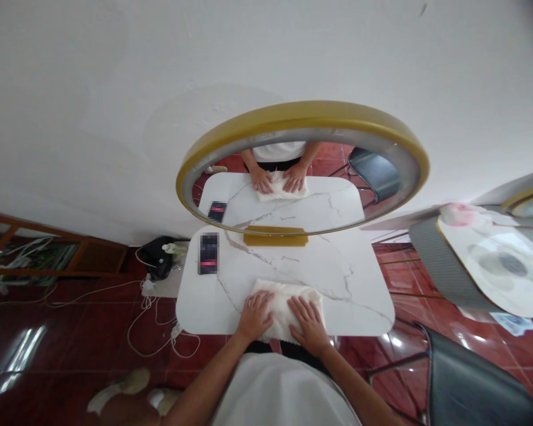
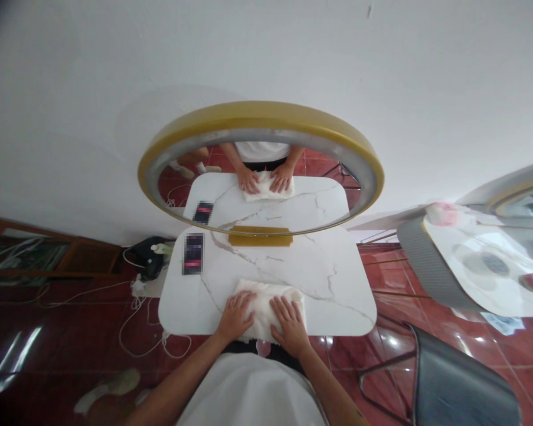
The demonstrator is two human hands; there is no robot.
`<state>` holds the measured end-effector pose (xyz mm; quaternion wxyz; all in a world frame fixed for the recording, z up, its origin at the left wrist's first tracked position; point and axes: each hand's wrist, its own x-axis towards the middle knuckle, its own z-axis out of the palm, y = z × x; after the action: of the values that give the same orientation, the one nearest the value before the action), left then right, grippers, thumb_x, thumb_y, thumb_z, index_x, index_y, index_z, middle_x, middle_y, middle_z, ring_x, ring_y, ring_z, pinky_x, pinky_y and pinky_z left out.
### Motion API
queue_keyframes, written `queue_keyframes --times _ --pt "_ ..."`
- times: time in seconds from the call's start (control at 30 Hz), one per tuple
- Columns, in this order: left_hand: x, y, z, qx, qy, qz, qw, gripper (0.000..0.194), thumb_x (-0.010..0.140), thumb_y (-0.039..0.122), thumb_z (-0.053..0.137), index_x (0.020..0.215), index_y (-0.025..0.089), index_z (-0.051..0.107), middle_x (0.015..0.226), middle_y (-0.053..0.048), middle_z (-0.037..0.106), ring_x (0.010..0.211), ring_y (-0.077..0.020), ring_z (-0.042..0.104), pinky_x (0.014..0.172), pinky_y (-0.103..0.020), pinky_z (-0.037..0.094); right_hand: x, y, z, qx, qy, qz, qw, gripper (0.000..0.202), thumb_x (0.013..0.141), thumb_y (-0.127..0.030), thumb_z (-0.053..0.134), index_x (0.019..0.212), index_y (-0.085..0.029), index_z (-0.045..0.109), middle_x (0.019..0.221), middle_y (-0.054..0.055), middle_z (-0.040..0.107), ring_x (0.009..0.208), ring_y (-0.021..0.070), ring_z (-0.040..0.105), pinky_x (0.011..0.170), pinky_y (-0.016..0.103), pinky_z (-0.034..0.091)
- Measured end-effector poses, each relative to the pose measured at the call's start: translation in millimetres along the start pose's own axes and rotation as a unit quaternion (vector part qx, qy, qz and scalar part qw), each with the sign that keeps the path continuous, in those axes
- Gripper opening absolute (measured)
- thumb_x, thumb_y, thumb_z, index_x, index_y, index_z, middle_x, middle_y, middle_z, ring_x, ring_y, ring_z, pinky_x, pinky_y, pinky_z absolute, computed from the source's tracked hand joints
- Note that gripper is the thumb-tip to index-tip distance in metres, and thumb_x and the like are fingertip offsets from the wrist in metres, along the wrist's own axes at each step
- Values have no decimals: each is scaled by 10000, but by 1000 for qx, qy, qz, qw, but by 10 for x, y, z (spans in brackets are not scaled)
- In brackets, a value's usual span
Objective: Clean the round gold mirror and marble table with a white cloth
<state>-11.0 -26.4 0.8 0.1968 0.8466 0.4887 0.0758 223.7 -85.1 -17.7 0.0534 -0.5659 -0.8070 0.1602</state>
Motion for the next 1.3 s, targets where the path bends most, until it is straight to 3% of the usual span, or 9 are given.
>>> queue_keyframes --times 0.27,0.43,0.67,0.8,0.9,1.0,1.1,1.3 --pt "-250 -426 -145 33 41 -30 998 493 853 304 476 1343 257 446 1337 -61 513 1251 -219 421 1023 -390 315 401 -307 42 2 -27 -63 998 691 887 -435 429 1481 -265 120 1517 16 257 1369 272 253 1093 478 209" --pt "-551 -844 -321 85 66 -83 991 505 841 242 453 1346 247 451 1357 -59 506 1281 -213 415 1028 -374 324 819 -743 145 10 -58 -117 991 732 865 -466 448 1483 -245 123 1515 40 261 1353 289 285 1083 466 228" --pt "-1034 -1487 -448 140 114 -163 970 489 855 232 403 1341 235 458 1369 -59 504 1305 -222 409 1060 -407 317 1394 -1487 283 35 -129 -174 976 769 863 -546 399 1489 -234 79 1542 34 162 1381 287 222 1092 474 197" --pt "-1160 -1694 -486 142 135 -203 959 505 857 221 389 1360 216 433 1382 -71 492 1327 -222 382 1095 -427 274 1588 -1805 261 37 -140 -188 971 784 870 -570 364 1491 -210 48 1544 50 152 1388 289 198 1098 475 183" --pt "-1133 -1686 -470 128 152 -230 953 504 856 192 373 1357 197 432 1384 -81 487 1339 -219 363 1117 -442 232 1618 -1846 252 49 -140 -188 971 764 879 -569 349 1491 -217 56 1541 46 172 1388 281 205 1104 467 182" --pt "-1032 -1560 -401 113 190 -264 939 508 853 179 370 1357 177 426 1376 -98 492 1344 -232 354 1124 -472 207 1565 -1718 266 60 -123 -202 970 704 897 -519 357 1489 -245 90 1534 26 204 1391 250 212 1117 432 179" --pt "-881 -1358 -302 98 208 -275 933 521 844 173 375 1364 170 420 1378 -107 488 1346 -240 351 1128 -481 197 1444 -1488 267 38 -86 -200 975 674 898 -428 395 1486 -242 123 1528 16 224 1392 236 219 1126 411 182" --pt "-474 -855 -138 57 155 -207 964 560 807 133 406 1363 195 424 1420 -73 445 1373 -227 297 1143 -470 157 995 -866 104 -11 -35 -164 986 688 874 -323 431 1484 -232 127 1523 13 231 1385 226 243 1114 399 246"
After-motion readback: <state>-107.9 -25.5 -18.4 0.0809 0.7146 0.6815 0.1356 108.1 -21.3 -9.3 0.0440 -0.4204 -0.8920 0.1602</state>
